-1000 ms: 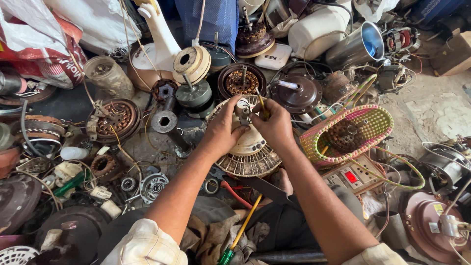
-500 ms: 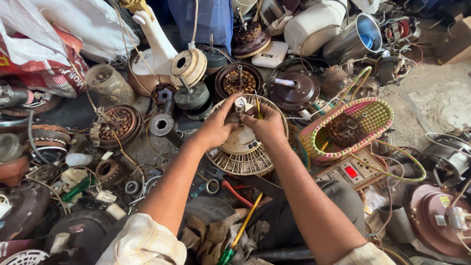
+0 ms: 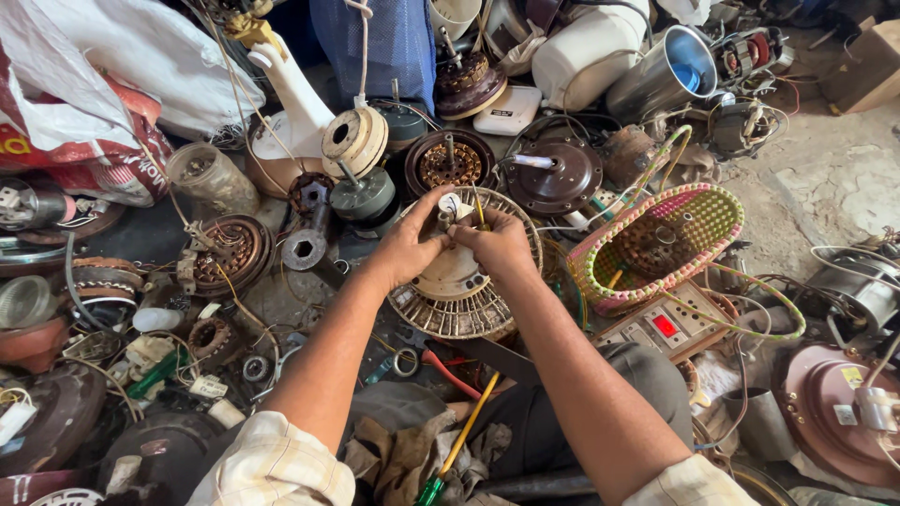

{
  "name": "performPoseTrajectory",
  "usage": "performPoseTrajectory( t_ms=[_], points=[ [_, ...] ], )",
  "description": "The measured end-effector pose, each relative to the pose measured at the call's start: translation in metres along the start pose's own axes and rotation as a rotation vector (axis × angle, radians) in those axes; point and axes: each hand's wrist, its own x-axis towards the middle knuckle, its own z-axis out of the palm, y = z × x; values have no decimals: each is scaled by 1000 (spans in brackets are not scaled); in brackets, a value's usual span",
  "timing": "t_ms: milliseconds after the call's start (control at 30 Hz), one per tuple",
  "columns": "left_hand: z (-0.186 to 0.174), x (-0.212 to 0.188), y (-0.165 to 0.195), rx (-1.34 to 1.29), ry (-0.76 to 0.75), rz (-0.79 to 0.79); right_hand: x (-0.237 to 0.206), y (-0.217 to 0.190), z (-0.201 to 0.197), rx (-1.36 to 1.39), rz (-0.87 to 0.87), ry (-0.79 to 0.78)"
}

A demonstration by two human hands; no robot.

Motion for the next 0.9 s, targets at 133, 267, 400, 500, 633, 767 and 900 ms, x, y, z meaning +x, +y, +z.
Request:
performPoseTrajectory(
  t_ms=[133,267,400,500,633,767,900],
  points=[
    [1,2,5,24,-10,-95,-2,1,-4,-13,-12,-43],
    [2,-4,1,19,14,-71,-8,14,-30,-73,-95,184],
    [8,-5,-9,-147,69,119,-9,28,-49,-378,-299,247],
    [18,-12,-17,-330,191,102,-8,33,-46,-563,-408,247],
    [41,-40,-33,-201,491,137,-8,38,-37,-615,-487,258],
    [66,-70,-37,138,725,221,-18,45,-36,-750,-448,296],
    [88,-78,-23,196,652,75,-23,57,-35,-717,-288,275]
  ],
)
